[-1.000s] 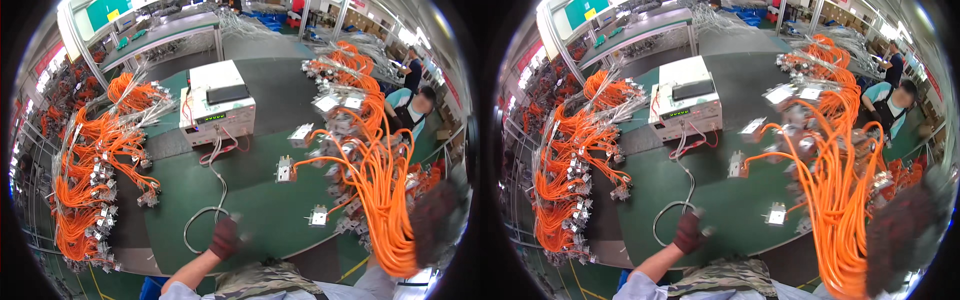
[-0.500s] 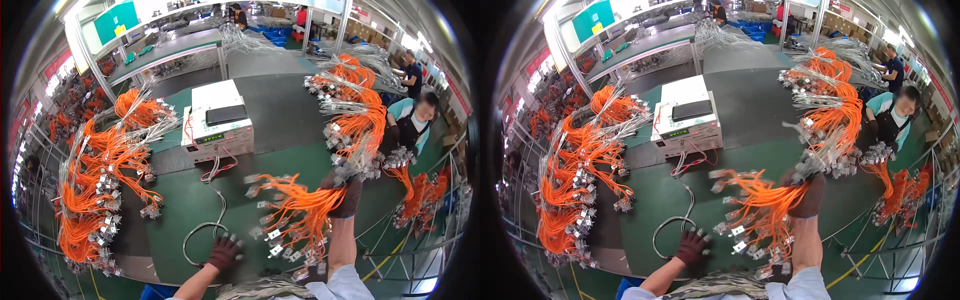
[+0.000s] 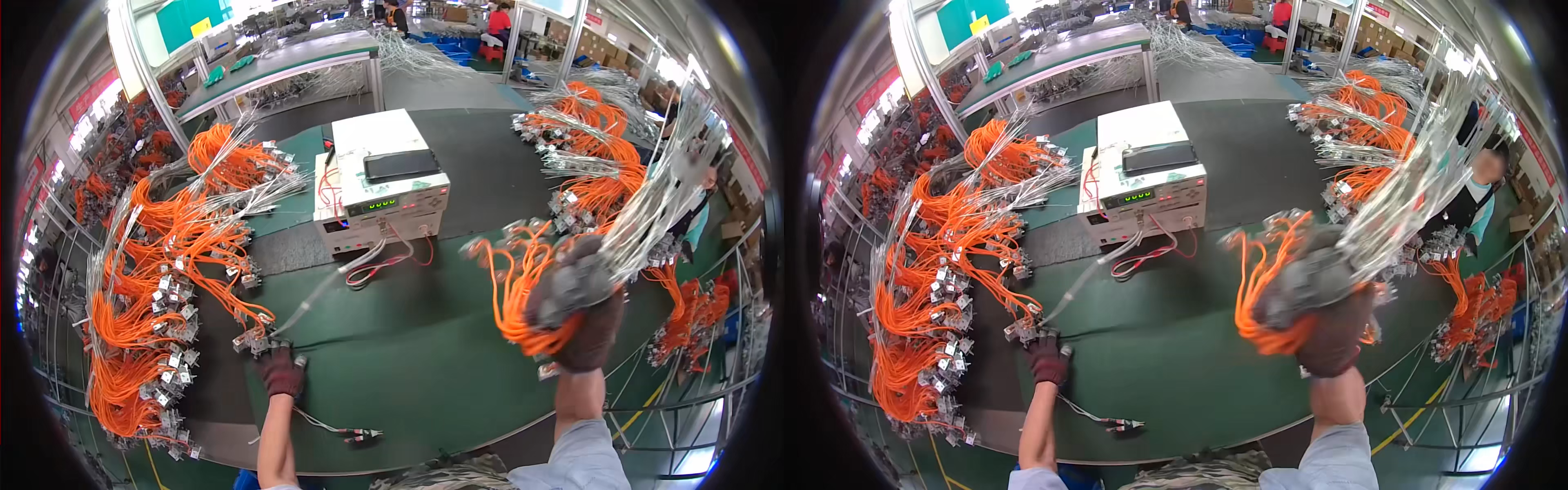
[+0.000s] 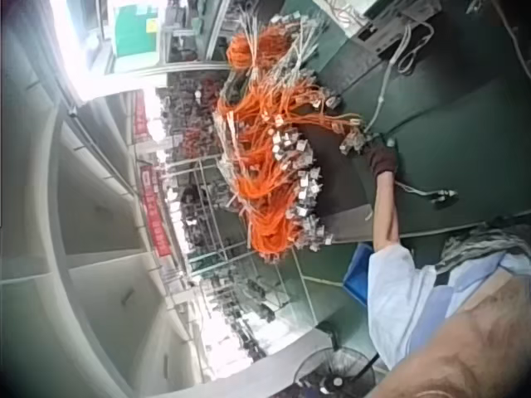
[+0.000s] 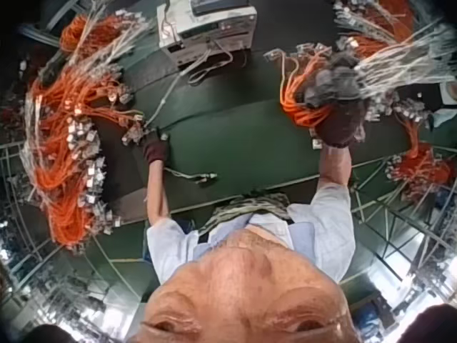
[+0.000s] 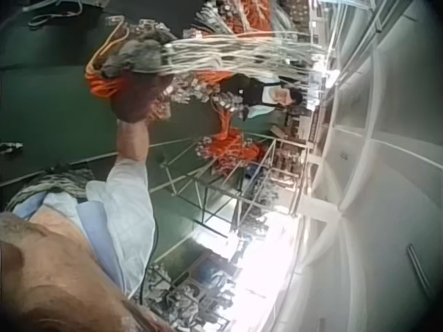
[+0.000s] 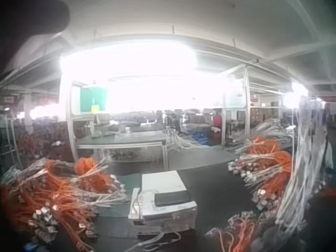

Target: Assembling and inspecting a large bundle of orange wire harnesses at a factory workbench.

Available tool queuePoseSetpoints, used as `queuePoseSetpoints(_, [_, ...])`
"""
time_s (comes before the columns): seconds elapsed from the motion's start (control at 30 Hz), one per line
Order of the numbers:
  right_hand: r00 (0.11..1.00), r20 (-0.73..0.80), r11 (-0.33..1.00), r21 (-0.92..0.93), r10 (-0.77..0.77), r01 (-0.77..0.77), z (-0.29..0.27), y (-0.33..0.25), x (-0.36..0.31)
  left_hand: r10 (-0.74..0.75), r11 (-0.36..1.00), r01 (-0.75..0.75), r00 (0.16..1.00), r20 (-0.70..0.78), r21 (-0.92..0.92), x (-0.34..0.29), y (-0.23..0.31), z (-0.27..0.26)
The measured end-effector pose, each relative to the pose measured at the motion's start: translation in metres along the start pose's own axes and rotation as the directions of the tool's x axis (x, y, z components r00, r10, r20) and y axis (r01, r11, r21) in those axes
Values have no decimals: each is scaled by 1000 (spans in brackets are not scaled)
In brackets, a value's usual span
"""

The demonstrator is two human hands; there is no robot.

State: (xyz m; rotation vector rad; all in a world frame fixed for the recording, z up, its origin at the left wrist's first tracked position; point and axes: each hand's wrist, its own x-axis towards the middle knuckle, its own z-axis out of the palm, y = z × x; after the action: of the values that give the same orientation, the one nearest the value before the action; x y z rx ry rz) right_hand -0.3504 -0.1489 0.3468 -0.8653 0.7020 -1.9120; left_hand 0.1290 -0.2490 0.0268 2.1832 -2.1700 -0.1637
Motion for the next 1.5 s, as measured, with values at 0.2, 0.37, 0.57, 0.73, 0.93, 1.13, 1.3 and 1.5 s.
queuePoseSetpoints(0.2, [967, 132, 973, -105, 216, -203, -16, 192, -71, 184, 776, -151, 983, -9, -612, -36, 121, -88])
queuePoseSetpoints(0.37, [968, -19, 845, -483, 251, -229, -22, 335, -151, 468, 541, -642, 766, -440, -543, -63, 197, -92])
queuePoseSetpoints(0.57, [975, -29, 773, -605, 221, -193, -24, 355, -172, 524, 470, -633, 761, -383, -615, -92, 229, -98])
queuePoseSetpoints(0.73, [986, -14, 724, -677, 169, -134, -34, 357, -183, 696, 505, -730, 660, -282, -462, -111, 271, -94])
queuePoseSetpoints(0.93, [992, 74, 643, -766, 104, -11, -39, 363, -192, 498, 612, -698, 706, -504, -373, -82, 279, -82])
queuePoseSetpoints(1.13, [982, 184, 406, -901, 33, 155, -34, 245, -248, 365, 607, -643, 748, -554, -467, -88, 268, -74])
queuePoseSetpoints(1.3, [845, 477, 22, -868, -242, 496, -104, 119, -287, 287, 597, -563, 815, -503, -572, -81, 254, -63])
queuePoseSetpoints(1.5, [843, 533, -234, -831, -72, 505, -122, 98, -279, 258, 683, -475, 868, -425, -554, -86, 234, -42])
